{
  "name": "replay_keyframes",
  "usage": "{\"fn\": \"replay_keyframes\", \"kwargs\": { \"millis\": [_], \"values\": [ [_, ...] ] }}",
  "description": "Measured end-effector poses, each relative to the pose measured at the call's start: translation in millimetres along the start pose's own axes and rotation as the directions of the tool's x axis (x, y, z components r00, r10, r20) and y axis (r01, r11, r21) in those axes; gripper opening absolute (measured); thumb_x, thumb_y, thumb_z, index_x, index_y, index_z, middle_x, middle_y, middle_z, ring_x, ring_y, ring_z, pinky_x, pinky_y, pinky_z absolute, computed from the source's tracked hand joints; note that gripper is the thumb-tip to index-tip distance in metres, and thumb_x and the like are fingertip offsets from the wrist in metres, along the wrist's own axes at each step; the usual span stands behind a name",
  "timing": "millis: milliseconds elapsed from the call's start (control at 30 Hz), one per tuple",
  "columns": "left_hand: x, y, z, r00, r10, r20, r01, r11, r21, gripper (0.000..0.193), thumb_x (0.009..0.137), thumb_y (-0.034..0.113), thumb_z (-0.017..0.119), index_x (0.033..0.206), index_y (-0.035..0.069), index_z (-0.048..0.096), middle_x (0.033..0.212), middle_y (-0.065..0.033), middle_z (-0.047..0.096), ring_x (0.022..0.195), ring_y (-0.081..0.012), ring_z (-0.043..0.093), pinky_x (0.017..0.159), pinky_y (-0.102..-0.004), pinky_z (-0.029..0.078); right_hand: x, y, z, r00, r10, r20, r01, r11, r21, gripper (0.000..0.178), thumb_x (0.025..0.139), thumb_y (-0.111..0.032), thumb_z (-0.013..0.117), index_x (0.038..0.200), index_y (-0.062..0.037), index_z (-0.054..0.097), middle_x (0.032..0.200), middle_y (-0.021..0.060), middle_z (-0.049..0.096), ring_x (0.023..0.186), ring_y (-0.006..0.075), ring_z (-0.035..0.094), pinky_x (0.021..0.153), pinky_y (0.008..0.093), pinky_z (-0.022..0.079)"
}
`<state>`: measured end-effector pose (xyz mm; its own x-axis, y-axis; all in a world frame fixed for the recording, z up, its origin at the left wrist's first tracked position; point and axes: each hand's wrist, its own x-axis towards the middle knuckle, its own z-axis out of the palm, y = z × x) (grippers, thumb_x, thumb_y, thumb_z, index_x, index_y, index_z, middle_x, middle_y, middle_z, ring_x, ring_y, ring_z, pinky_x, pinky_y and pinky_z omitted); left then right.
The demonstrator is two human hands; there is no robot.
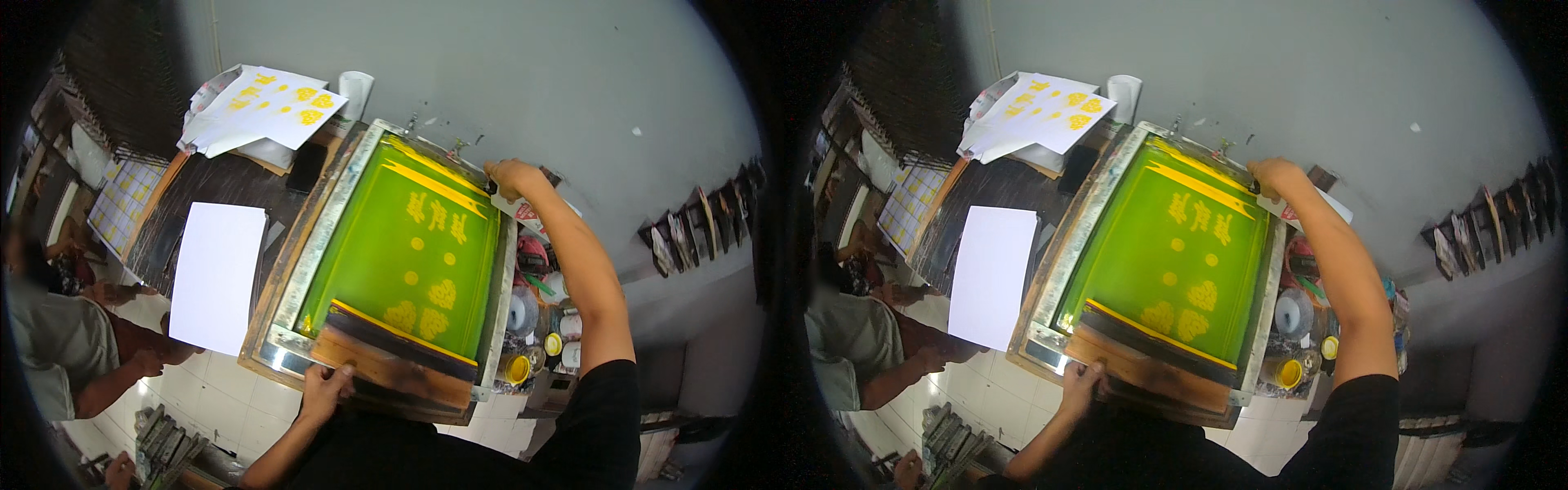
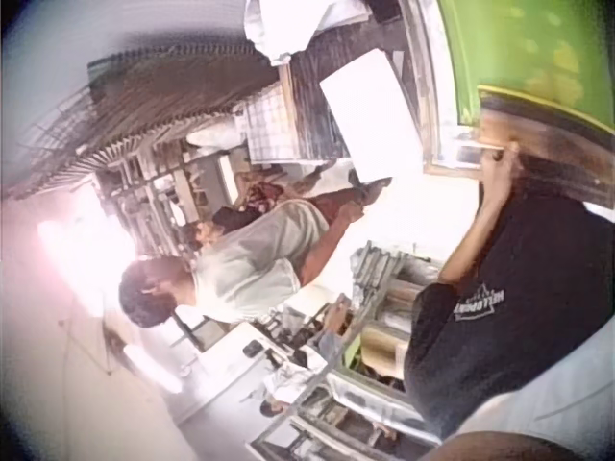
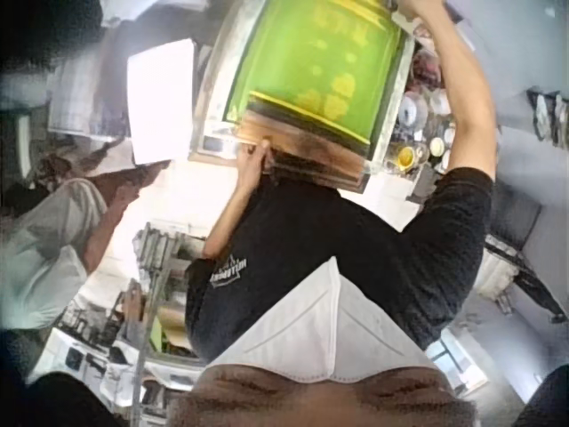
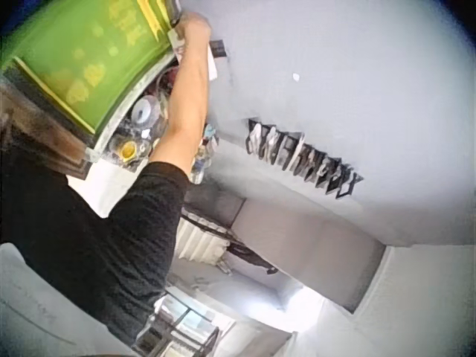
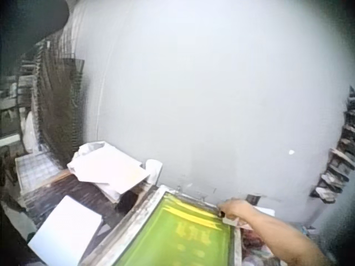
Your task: The person is screen printing yellow designs onto white paper using a squeegee. They place a sheet of paper under the screen frame, pull the squeegee across the screen to apply ink, then lift the frame and remove the printed sheet. They also add yellow ink from a container to the screen.
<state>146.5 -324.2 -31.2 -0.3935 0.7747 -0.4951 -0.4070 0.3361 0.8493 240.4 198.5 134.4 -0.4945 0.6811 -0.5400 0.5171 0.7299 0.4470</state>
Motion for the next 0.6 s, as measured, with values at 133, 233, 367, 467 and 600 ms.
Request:
{"fn": "replay_keyframes", "kwargs": {
  "millis": [133, 233, 367, 467, 600],
  "values": [
    [-1.4, 6.2, -0.6, 1.0, -0.011, -0.017, 0.011, 1.0, -0.021, 0.041, 0.091, 0.035, 0.079, 0.093, -0.005, 0.071, 0.08, -0.0098, 0.073, 0.067, -0.0131, 0.066, 0.062, -0.0297, 0.052, 29.0, -30.8, -33.0, 0.998, -0.044, 0.039, 0.047, 0.994, -0.098, 0.082, 0.066, -0.002, 0.089, 0.139, -0.0101, 0.051, 0.121, 0.0162, 0.071, 0.117, 0.0384, 0.066, 0.095, 0.0477, 0.052],
    [-0.6, 12.9, -3.9, 0.996, -0.066, 0.055, 0.065, 0.998, 0.021, 0.052, 0.089, 0.036, 0.082, 0.112, -0.01, 0.069, 0.09, -0.0106, 0.075, 0.079, -0.0156, 0.07, 0.074, -0.033, 0.056, 42.8, -49.5, -54.1, 0.997, -0.037, 0.071, 0.046, 0.991, -0.129, 0.082, 0.065, -0.002, 0.09, 0.137, -0.0114, 0.052, 0.124, 0.0147, 0.07, 0.12, 0.0374, 0.064, 0.098, 0.0461, 0.05],
    [-0.6, 19.9, -6.8, 0.995, -0.061, 0.079, 0.065, 0.997, -0.044, 0.054, 0.088, 0.035, 0.083, 0.115, -0.008, 0.068, 0.105, -0.0138, 0.075, 0.095, -0.0183, 0.071, 0.089, -0.0346, 0.056, 55.3, -71.4, -74.7, 0.997, -0.083, 0.001, 0.083, 0.983, -0.165, 0.08, 0.064, -0.001, 0.088, 0.136, -0.0113, 0.054, 0.121, 0.0147, 0.07, 0.119, 0.0374, 0.064, 0.097, 0.0455, 0.051],
    [-0.5, 23.0, -7.4, 0.994, -0.05, 0.102, 0.057, 0.996, -0.066, 0.056, 0.086, 0.035, 0.084, 0.117, -0.008, 0.068, 0.11, -0.0155, 0.075, 0.102, -0.0199, 0.071, 0.095, -0.0351, 0.055, 58.5, -84.2, -86.4, 0.996, -0.09, -0.029, 0.085, 0.986, -0.143, 0.073, 0.07, -0.002, 0.084, 0.135, -0.0137, 0.054, 0.121, 0.0173, 0.068, 0.121, 0.0376, 0.061, 0.097, 0.0465, 0.052],
    [1.2, 23.3, -8.5, 0.994, -0.023, 0.106, 0.031, 0.997, -0.07, 0.055, 0.086, 0.036, 0.085, 0.115, -0.008, 0.069, 0.108, -0.0156, 0.075, 0.101, -0.0189, 0.071, 0.093, -0.0349, 0.055, 60.8, -91.4, -91.8, 0.996, -0.081, -0.031, 0.078, 0.992, -0.099, 0.066, 0.074, 0.002, 0.077, 0.134, -0.0152, 0.054, 0.12, 0.0184, 0.067, 0.121, 0.0389, 0.06, 0.097, 0.0471, 0.052]
  ]
}}
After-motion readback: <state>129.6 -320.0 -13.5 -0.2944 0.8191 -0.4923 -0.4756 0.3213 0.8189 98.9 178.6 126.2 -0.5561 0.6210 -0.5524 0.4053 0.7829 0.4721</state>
